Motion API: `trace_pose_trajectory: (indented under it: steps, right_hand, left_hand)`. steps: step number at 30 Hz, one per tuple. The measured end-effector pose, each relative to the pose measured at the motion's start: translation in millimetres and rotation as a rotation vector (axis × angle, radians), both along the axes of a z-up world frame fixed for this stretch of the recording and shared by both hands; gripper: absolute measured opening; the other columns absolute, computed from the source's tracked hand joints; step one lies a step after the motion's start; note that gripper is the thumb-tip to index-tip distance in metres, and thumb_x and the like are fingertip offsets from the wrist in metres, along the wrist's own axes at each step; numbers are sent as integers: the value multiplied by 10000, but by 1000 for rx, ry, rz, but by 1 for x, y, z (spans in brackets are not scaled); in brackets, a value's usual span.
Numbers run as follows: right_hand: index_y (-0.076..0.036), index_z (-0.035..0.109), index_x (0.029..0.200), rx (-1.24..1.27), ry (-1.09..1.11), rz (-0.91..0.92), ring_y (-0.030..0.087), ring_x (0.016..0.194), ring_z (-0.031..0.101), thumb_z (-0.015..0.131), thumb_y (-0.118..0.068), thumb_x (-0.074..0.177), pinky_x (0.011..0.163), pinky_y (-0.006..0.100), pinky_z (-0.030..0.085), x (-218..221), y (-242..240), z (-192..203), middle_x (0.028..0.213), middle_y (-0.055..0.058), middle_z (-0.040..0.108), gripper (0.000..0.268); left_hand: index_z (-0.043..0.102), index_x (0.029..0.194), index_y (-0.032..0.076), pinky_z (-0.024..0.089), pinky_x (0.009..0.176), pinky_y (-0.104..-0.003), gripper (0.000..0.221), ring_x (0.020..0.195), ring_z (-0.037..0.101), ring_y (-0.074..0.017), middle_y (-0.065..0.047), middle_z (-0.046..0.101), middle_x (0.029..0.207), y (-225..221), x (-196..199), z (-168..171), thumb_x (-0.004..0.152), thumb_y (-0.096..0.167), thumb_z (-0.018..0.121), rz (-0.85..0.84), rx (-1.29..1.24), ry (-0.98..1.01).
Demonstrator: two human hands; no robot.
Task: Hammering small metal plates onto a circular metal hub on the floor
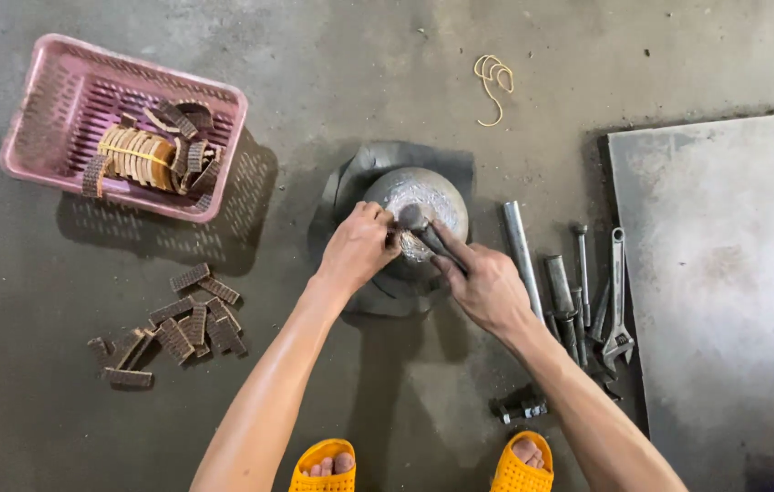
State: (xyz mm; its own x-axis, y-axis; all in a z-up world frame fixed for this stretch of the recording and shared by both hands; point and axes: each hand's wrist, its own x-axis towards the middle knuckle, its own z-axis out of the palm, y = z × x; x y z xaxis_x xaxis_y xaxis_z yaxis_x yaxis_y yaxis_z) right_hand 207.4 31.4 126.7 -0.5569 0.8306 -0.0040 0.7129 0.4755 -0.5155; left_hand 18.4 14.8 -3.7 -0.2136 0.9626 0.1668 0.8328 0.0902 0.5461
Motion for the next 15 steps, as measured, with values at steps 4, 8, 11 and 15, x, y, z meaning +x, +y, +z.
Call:
trace_pose_trajectory:
  steps: [4,8,11,15]
  right_hand:
    - [-133,644,1387,4,223,-91,372,693,707,713,-122,918,565,482,509,-4,-3,20,785,193,702,474]
    - [-93,669,1360,149,359,-64,327,661,681,750,-142,928,553,421,516,14,-7,-28,791,134,687,442]
    - [-140,622,1405,18,52,-14,462,740,684,667,-177,919,639,596,515,7,-5,-14,782,247,685,489]
    - [-165,664,1357,-91,224,-123,427,893,721,724,-101,862,690,524,572,8,-5,4,929,223,751,503]
  left_hand:
    - [684,877,30,567,834,-405,231,867,635,-327,-137,603,857,5,-22,-12,793,241,728,-357,109,10]
    - [673,848,34,557,807,-422,255,861,646,-347,-149,626,838,6,-20,-22,775,275,710,-338,78,-14]
    - [675,928,-81,502,816,-388,319,888,608,-355,-210,606,815,0,-2,14,959,229,607,-173,30,32]
    - [686,904,66,618,650,-418,339,955,641,-298,-78,611,858,2,-12,10,771,373,741,-297,0,67]
